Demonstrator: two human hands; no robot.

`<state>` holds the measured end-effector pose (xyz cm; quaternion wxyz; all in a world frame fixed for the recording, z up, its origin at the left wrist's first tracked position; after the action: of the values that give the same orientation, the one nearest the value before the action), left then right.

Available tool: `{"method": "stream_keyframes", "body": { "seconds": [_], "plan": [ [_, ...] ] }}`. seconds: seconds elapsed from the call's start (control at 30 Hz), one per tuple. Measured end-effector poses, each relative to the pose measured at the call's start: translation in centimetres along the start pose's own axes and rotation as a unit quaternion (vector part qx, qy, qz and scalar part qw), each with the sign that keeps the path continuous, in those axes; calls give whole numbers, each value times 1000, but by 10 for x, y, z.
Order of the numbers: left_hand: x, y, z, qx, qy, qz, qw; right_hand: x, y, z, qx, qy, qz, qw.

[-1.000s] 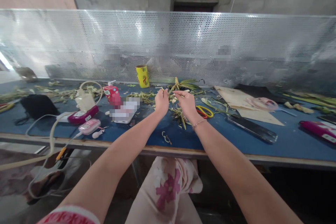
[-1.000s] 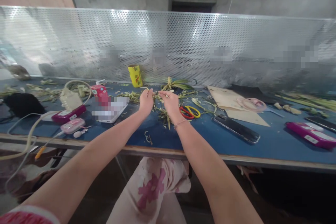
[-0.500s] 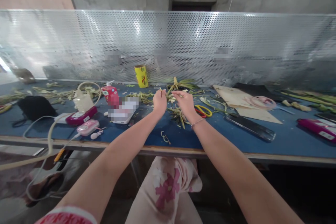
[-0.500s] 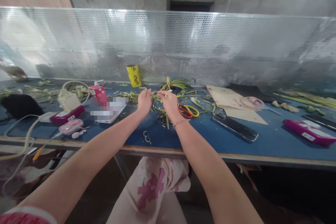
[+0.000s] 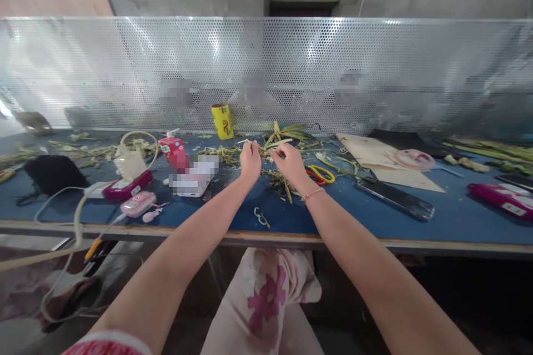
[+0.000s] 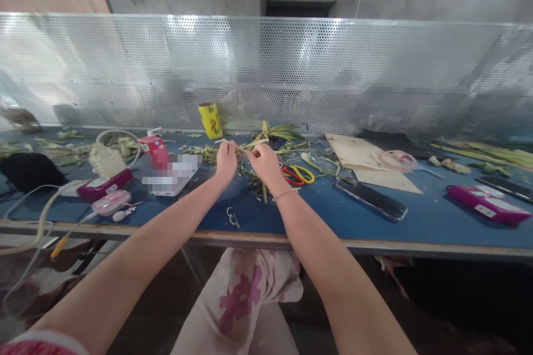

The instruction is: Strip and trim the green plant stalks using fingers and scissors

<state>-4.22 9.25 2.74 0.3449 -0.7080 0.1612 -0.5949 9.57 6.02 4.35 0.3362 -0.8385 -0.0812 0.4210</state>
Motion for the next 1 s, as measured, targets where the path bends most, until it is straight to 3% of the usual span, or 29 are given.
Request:
{"method": "stream_keyframes", "body": {
  "seconds": [0.13,0.27,0.37,0.57,0.73,0.87,1.0],
  "plan": [
    [1,-3,7,-35,-12,22,999,6,-3,5,-15,-16,15,1000],
    [0,-5,16,-85,-17,57,995,21,-4,3,-11,-55,97,994],
    [5,-3,22,-120,-11,84,989,27,-4,6,-42,-65,133,988],
    [23,5,29,-185,-38,107,976,31,-9,4,-39,-116,148,981],
    [14,7,31,-159,44,24,986,27,-11,3,-32,-117,145,982],
    [-1,11,41,-153,170,-74,971,20,-9,0,-9,-122,118,985],
    [-12,14,41,-104,213,-133,962,14,-7,1,-14,-137,86,987]
  ]
}}
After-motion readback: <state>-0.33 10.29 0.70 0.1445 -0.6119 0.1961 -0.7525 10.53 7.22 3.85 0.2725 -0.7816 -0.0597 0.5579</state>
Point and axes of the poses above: each hand's wrist, its own y-axis away from the middle knuckle, its own z-axis out of the palm, x = y × z, the point moved 8 cm from there along -y, towards the middle knuckle, and after that the axes turned 12 degrees about z, right-handed, at the moved point
